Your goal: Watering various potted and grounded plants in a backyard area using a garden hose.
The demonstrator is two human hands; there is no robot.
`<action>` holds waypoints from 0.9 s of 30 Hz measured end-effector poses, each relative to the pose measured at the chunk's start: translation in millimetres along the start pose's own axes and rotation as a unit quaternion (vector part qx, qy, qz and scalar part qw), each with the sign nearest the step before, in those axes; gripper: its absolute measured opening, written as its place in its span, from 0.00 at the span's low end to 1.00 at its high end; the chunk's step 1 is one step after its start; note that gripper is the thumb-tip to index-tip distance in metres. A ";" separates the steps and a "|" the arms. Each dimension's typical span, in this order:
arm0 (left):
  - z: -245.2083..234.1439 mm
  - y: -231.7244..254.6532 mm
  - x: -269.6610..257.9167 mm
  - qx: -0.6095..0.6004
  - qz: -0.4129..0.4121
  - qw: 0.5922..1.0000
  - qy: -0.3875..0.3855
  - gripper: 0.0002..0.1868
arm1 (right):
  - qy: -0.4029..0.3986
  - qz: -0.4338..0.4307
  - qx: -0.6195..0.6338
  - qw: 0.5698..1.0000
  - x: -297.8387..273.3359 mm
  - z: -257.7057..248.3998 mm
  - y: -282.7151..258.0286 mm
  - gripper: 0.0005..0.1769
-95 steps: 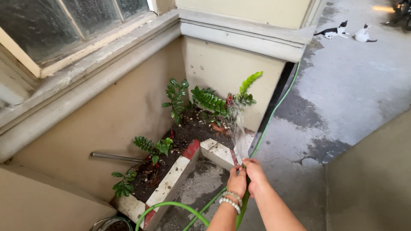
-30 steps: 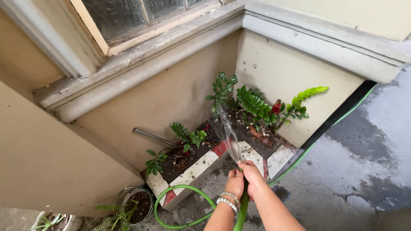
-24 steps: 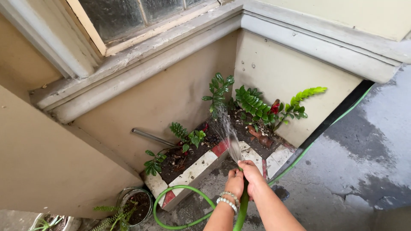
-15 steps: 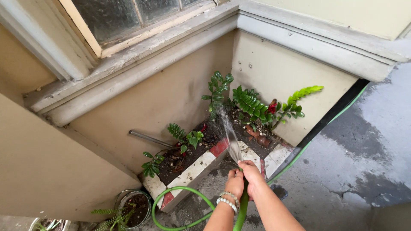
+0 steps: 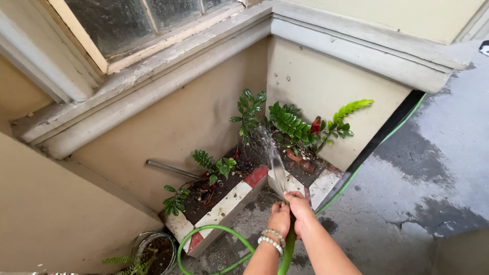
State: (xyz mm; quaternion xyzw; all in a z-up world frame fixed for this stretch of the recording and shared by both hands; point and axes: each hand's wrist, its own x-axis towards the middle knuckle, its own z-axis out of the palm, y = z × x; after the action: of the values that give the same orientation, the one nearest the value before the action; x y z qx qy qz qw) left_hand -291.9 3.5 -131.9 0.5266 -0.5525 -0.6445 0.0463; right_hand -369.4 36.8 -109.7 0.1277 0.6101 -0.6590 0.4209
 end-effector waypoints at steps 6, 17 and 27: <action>7.0 -1.2 -0.2 0.016 0.013 1.000 0.003 0.26 | -0.004 0.020 0.000 1.000 -3.7 -6.6 -3.2 0.08; 18.5 -6.4 1.4 0.024 0.013 1.000 -0.013 0.27 | -0.007 -0.005 0.041 0.999 10.3 -21.9 5.2 0.08; 28.6 -10.3 -1.4 0.037 0.020 0.999 -0.035 0.26 | 0.011 0.009 0.037 0.999 -8.2 -30.9 -3.1 0.05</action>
State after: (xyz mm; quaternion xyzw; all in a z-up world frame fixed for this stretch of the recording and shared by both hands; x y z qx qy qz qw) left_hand -306.8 27.2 -143.6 0.4940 -0.5878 -0.6403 0.0206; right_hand -377.3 68.0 -108.9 0.1561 0.5891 -0.6757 0.4147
